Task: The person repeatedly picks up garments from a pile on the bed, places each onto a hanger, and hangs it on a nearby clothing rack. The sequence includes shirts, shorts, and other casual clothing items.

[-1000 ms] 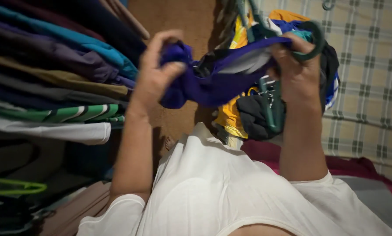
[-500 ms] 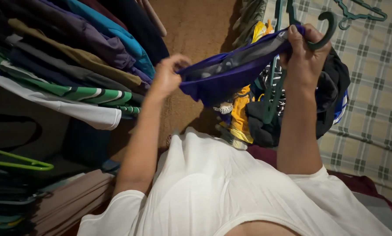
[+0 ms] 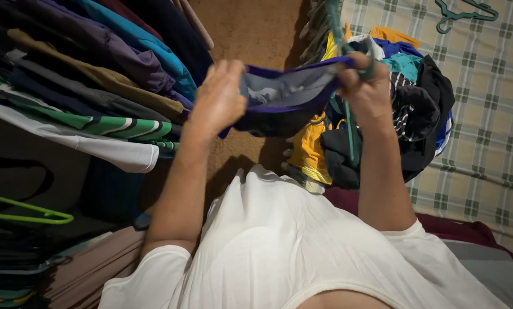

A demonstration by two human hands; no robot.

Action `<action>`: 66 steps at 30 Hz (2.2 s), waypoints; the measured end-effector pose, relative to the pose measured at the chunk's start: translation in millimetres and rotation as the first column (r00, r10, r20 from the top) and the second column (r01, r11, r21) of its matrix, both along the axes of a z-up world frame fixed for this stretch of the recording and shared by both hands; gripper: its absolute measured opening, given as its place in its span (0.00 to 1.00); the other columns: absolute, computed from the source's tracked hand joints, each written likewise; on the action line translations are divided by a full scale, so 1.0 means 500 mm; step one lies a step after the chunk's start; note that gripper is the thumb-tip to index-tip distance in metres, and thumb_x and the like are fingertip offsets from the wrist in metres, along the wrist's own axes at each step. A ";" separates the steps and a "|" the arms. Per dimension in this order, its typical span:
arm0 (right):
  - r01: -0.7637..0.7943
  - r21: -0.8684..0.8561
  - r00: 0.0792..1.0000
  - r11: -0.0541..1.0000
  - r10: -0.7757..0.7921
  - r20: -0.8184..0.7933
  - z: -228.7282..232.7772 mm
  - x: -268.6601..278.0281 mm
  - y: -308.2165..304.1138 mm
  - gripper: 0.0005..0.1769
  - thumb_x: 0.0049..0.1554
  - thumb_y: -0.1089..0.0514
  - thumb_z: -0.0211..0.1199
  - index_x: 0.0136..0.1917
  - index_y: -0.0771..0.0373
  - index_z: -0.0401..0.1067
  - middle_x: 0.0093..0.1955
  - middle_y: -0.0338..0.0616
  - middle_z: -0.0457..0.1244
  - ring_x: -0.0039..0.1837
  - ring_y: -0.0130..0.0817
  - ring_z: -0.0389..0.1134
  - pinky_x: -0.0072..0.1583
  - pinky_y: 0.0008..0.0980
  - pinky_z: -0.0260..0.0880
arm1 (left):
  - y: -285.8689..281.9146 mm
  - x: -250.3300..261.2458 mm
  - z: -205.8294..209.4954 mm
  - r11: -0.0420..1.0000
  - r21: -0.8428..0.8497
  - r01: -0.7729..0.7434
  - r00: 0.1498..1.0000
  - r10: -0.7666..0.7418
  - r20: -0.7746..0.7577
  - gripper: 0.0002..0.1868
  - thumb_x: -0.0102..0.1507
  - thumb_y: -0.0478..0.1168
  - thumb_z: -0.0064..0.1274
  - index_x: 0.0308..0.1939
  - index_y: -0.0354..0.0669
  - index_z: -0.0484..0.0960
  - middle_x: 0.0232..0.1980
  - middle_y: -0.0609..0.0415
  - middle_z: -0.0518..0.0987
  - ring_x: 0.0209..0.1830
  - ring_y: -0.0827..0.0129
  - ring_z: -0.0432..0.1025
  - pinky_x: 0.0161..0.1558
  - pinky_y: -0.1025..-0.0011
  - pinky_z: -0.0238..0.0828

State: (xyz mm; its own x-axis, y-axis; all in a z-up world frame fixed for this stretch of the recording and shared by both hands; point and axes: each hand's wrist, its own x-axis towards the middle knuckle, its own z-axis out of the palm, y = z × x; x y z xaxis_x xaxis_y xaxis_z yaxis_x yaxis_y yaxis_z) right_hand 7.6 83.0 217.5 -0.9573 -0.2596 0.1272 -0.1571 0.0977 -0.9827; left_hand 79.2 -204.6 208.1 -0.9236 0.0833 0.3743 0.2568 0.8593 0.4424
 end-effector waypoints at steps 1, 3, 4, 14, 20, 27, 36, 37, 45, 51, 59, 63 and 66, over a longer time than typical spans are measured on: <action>-0.120 0.002 0.992 0.993 0.120 -0.030 0.006 0.002 -0.011 0.06 0.66 0.59 0.64 0.48 0.63 0.75 0.36 0.33 0.63 0.36 0.21 0.63 0.37 0.25 0.61 | 0.018 0.000 -0.003 0.998 -0.044 0.035 0.995 -0.040 -0.095 0.32 0.46 0.35 0.63 0.55 0.34 0.78 0.51 0.36 0.80 0.54 0.44 0.74 0.56 0.57 0.69; -0.234 0.124 0.964 0.964 0.247 -0.102 0.015 0.009 -0.038 0.06 0.65 0.59 0.66 0.48 0.63 0.75 0.38 0.36 0.62 0.39 0.26 0.63 0.40 0.29 0.62 | 0.068 -0.021 -0.014 0.883 0.389 0.261 0.965 -0.252 -0.074 0.36 0.48 0.35 0.70 0.58 0.30 0.73 0.48 0.40 0.79 0.49 0.52 0.73 0.52 0.59 0.68; -0.220 0.238 0.955 0.946 0.258 -0.143 0.016 0.014 -0.057 0.08 0.65 0.58 0.68 0.46 0.64 0.74 0.37 0.39 0.61 0.40 0.30 0.63 0.42 0.33 0.61 | 0.088 -0.035 -0.018 0.798 0.545 0.256 0.959 -0.283 -0.036 0.29 0.52 0.33 0.68 0.55 0.32 0.75 0.46 0.44 0.80 0.47 0.59 0.74 0.51 0.63 0.70; 0.320 0.461 0.793 0.828 0.033 -0.609 -0.072 -0.034 -0.104 0.12 0.53 0.69 0.71 0.50 0.66 0.74 0.46 0.53 0.64 0.49 0.50 0.67 0.50 0.44 0.67 | 0.074 -0.032 0.034 0.791 0.611 -0.029 0.999 0.003 0.045 0.07 0.61 0.35 0.66 0.34 0.39 0.83 0.28 0.59 0.82 0.27 0.81 0.74 0.29 0.73 0.69; -0.181 0.269 0.847 0.946 0.289 -0.446 0.003 -0.005 -0.096 0.14 0.56 0.71 0.63 0.55 0.65 0.75 0.43 0.46 0.67 0.46 0.30 0.70 0.50 0.28 0.69 | 0.089 -0.034 0.016 0.850 0.507 0.141 0.967 -0.227 0.113 0.14 0.54 0.29 0.55 0.44 0.35 0.78 0.30 0.54 0.77 0.29 0.76 0.74 0.33 0.72 0.70; -0.193 -0.462 0.980 0.866 0.146 -0.137 0.126 0.040 -0.056 0.24 0.66 0.59 0.59 0.74 0.60 0.64 0.47 0.47 0.69 0.34 0.26 0.61 0.38 0.26 0.61 | 0.083 -0.065 -0.017 0.615 0.761 -0.208 0.953 -0.046 0.298 0.12 0.65 0.39 0.56 0.33 0.32 0.79 0.27 0.62 0.73 0.26 0.78 0.69 0.28 0.70 0.69; -0.394 -0.690 0.878 0.607 0.471 -0.088 -0.051 0.025 -0.103 0.11 0.71 0.55 0.62 0.60 0.64 0.73 0.49 0.46 0.68 0.49 0.38 0.70 0.53 0.36 0.72 | -0.012 -0.003 0.114 0.496 0.867 -0.041 0.998 -0.015 0.056 0.08 0.68 0.39 0.54 0.48 0.40 0.85 0.37 0.61 0.81 0.35 0.76 0.73 0.39 0.73 0.70; -0.401 -0.668 0.860 0.627 0.509 -0.039 -0.065 0.033 -0.109 0.10 0.70 0.57 0.62 0.61 0.65 0.73 0.50 0.46 0.68 0.50 0.37 0.71 0.54 0.36 0.73 | -0.040 0.002 0.111 0.490 0.871 -0.037 0.999 0.038 0.021 0.09 0.68 0.38 0.53 0.49 0.41 0.84 0.39 0.61 0.81 0.36 0.75 0.73 0.41 0.73 0.71; -0.561 0.258 0.828 0.787 0.526 0.195 0.076 0.099 -0.103 0.23 0.63 0.59 0.60 0.71 0.61 0.72 0.37 0.41 0.65 0.37 0.26 0.65 0.40 0.28 0.68 | -0.161 0.027 -0.055 0.800 0.534 -0.274 0.945 0.327 -0.006 0.15 0.67 0.28 0.45 0.54 0.40 0.81 0.48 0.47 0.84 0.50 0.55 0.82 0.56 0.63 0.77; -0.592 0.450 0.799 0.669 0.557 0.226 0.115 0.124 -0.238 0.15 0.62 0.59 0.61 0.61 0.66 0.73 0.31 0.39 0.64 0.28 0.26 0.63 0.32 0.30 0.65 | -0.096 0.101 -0.072 0.894 0.241 -0.378 0.915 0.400 -0.048 0.30 0.56 0.23 0.53 0.64 0.39 0.76 0.53 0.37 0.68 0.46 0.40 0.74 0.52 0.53 0.74; -0.703 0.353 0.699 0.617 0.689 0.189 0.098 0.127 -0.323 0.09 0.62 0.59 0.60 0.52 0.67 0.74 0.31 0.40 0.64 0.28 0.24 0.62 0.31 0.27 0.61 | -0.099 0.240 0.052 0.927 0.228 -0.297 0.952 0.268 0.149 0.20 0.61 0.31 0.58 0.58 0.38 0.77 0.57 0.42 0.73 0.45 0.42 0.77 0.47 0.54 0.73; -0.829 0.088 0.545 0.553 0.762 0.350 0.124 0.152 -0.350 0.10 0.66 0.62 0.60 0.44 0.71 0.72 0.34 0.44 0.67 0.29 0.26 0.62 0.32 0.27 0.62 | -0.132 0.321 0.113 0.944 0.211 -0.254 0.965 0.230 0.129 0.20 0.56 0.32 0.60 0.53 0.41 0.82 0.45 0.44 0.79 0.43 0.46 0.77 0.45 0.56 0.73; -0.864 -0.040 0.434 0.501 0.784 0.443 0.165 0.210 -0.367 0.08 0.60 0.66 0.59 0.53 0.68 0.71 0.37 0.44 0.69 0.31 0.26 0.65 0.33 0.27 0.66 | -0.161 0.389 0.158 0.956 0.122 -0.268 0.928 0.222 0.299 0.08 0.61 0.37 0.62 0.43 0.43 0.83 0.40 0.47 0.80 0.41 0.50 0.78 0.44 0.57 0.73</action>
State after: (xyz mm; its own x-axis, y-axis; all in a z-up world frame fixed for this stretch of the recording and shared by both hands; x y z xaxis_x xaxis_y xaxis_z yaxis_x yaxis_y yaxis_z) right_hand 112.8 -100.6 300.0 -0.2237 -0.9275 -0.2994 0.0961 0.2847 -0.9538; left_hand 273.8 -285.0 287.0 -0.9762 -0.1981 0.0886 -0.1064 0.7926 0.6004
